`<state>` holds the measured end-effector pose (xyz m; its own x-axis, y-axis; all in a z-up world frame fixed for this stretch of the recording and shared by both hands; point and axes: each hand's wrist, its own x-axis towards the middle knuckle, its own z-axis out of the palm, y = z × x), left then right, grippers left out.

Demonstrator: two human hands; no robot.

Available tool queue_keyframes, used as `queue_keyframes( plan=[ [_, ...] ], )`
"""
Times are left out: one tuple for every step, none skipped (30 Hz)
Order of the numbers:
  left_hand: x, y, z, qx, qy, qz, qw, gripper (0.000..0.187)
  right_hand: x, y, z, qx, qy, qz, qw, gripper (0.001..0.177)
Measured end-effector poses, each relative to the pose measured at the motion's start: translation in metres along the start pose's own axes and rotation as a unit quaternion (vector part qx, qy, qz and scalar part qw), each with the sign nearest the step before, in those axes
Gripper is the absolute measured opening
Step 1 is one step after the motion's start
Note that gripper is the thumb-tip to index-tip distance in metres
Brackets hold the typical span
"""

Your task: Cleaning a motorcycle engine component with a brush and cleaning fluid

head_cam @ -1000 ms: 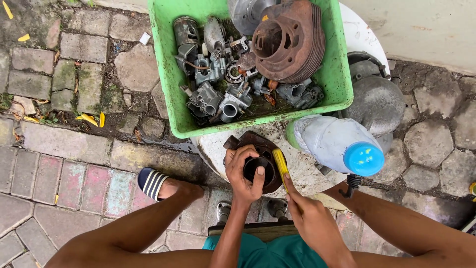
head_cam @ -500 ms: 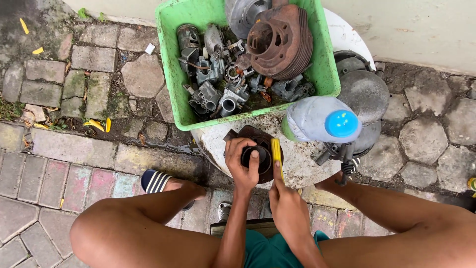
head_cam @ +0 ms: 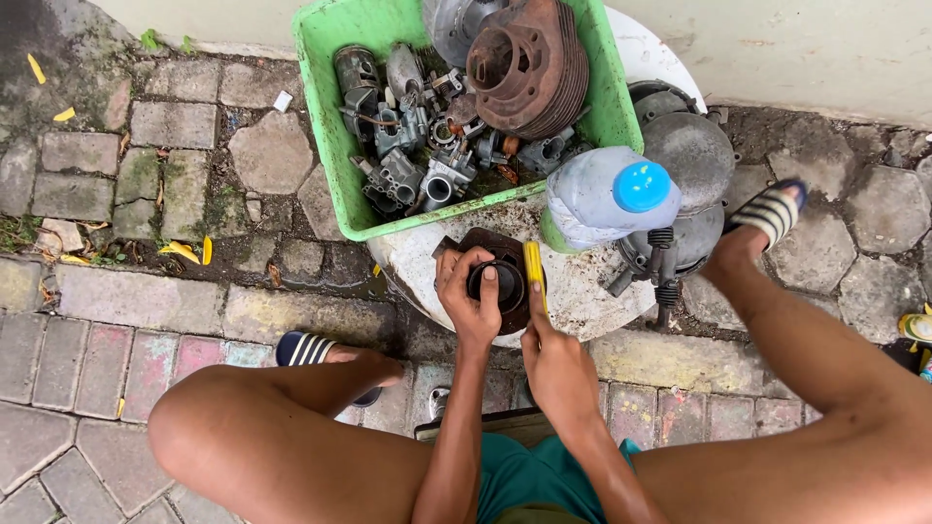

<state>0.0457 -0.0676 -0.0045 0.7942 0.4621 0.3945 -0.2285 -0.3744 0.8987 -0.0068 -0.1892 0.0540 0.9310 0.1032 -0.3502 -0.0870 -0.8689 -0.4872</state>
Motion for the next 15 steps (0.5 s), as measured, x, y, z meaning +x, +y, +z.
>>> queue_keyframes(
  plan=[
    [0.0,0.002,-0.001,0.002,0.002,-0.001,1.0,0.041,0.007,-0.003,-0.008,-0.001,-0.003,-0.002,1.0,0.062],
    [0.0,0.003,-0.001,-0.037,0.012,-0.004,0.999,0.031,0.014,-0.007,-0.017,0.009,0.017,-0.023,1.0,0.052],
    [0.003,0.004,0.001,-0.078,0.021,-0.005,0.997,0.022,0.024,-0.01,-0.026,0.019,0.038,-0.044,0.998,0.045],
    [0.002,0.005,0.0,-0.077,0.023,-0.005,0.997,0.022,0.012,-0.019,-0.034,0.018,0.037,-0.045,0.998,0.045],
    [0.003,0.006,0.001,-0.078,0.023,-0.008,0.997,0.024,0.002,-0.029,-0.041,0.028,0.025,-0.028,0.999,0.046],
    [0.004,0.006,0.001,-0.079,0.023,-0.011,0.997,0.025,-0.008,-0.039,-0.049,0.037,0.013,-0.01,0.999,0.047],
    [0.004,0.001,0.003,-0.077,0.026,-0.009,0.997,0.025,-0.016,-0.017,-0.031,0.038,0.013,-0.014,0.999,0.047],
    [0.003,-0.003,0.005,-0.042,0.017,-0.013,0.999,0.034,-0.023,0.005,-0.012,0.028,-0.032,0.0,0.999,0.058],
    [-0.005,-0.005,0.004,-0.007,0.004,-0.024,1.0,0.044,-0.04,0.028,0.007,0.017,-0.081,0.022,0.996,0.071],
    [-0.007,-0.002,0.001,-0.006,0.002,-0.028,1.0,0.044,-0.041,0.027,0.008,0.017,-0.084,0.025,0.996,0.071],
    [-0.005,-0.002,0.001,-0.009,0.002,-0.025,1.0,0.044,-0.037,0.027,0.009,0.031,-0.075,0.016,0.997,0.07],
    [-0.002,-0.002,0.002,-0.012,0.003,-0.022,1.0,0.043,-0.033,0.027,0.01,0.044,-0.066,0.007,0.997,0.069],
    [0.0,-0.002,0.002,-0.009,0.005,-0.019,1.0,0.043,-0.018,0.02,0.003,0.046,-0.066,0.002,0.997,0.069],
    [0.003,-0.002,0.002,-0.006,0.004,-0.015,1.0,0.042,-0.003,0.013,-0.004,0.039,-0.045,-0.009,0.998,0.064],
    [-0.001,0.0,0.001,-0.001,-0.002,-0.017,1.0,0.041,0.005,0.008,-0.009,0.033,-0.029,-0.013,0.999,0.06]
  ],
)
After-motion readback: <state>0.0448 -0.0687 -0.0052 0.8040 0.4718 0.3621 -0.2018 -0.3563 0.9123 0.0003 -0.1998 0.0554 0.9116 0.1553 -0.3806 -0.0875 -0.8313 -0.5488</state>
